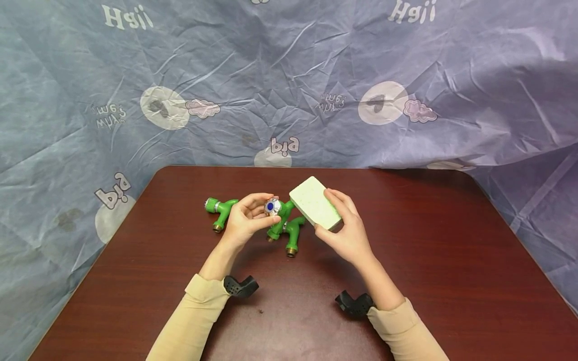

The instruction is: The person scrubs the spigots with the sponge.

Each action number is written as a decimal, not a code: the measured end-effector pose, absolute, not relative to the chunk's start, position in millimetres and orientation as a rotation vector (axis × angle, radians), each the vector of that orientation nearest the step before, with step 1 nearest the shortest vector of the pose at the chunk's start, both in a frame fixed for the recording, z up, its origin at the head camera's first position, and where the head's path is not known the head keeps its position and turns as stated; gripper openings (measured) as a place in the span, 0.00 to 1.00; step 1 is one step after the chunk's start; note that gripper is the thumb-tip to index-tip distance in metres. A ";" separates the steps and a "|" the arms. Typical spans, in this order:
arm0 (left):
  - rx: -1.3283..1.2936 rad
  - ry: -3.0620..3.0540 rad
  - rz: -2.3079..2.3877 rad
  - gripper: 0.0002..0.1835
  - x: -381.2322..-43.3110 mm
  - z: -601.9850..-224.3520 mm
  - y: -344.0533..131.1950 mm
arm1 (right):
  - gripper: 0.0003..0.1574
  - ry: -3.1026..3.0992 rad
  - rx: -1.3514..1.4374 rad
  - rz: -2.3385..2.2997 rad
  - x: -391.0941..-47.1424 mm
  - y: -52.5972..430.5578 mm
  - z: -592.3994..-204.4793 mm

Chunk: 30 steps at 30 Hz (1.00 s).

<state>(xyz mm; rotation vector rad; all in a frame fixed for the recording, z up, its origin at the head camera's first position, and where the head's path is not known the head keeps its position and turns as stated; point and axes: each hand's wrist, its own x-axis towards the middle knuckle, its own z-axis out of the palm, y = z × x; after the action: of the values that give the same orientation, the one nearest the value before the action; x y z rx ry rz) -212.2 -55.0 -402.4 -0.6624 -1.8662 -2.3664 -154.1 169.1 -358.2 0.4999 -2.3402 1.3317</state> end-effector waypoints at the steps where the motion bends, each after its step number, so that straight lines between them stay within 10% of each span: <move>1: -0.665 -1.864 -2.372 0.27 -212.5 -402.7 -55.0 | 0.41 -2.338 0.483 1.338 -154.2 169.3 -358.0; 30: -0.472 -1.907 -2.265 0.21 -199.3 -382.2 -54.5 | 0.42 -2.357 0.623 1.345 -154.8 167.5 -361.8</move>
<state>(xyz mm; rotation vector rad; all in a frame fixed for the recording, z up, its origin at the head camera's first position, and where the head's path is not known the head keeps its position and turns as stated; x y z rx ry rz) -199.3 -54.5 -382.2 -0.4719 -1.9074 -2.2645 -154.8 167.5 -361.8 0.6226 -2.3566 1.3446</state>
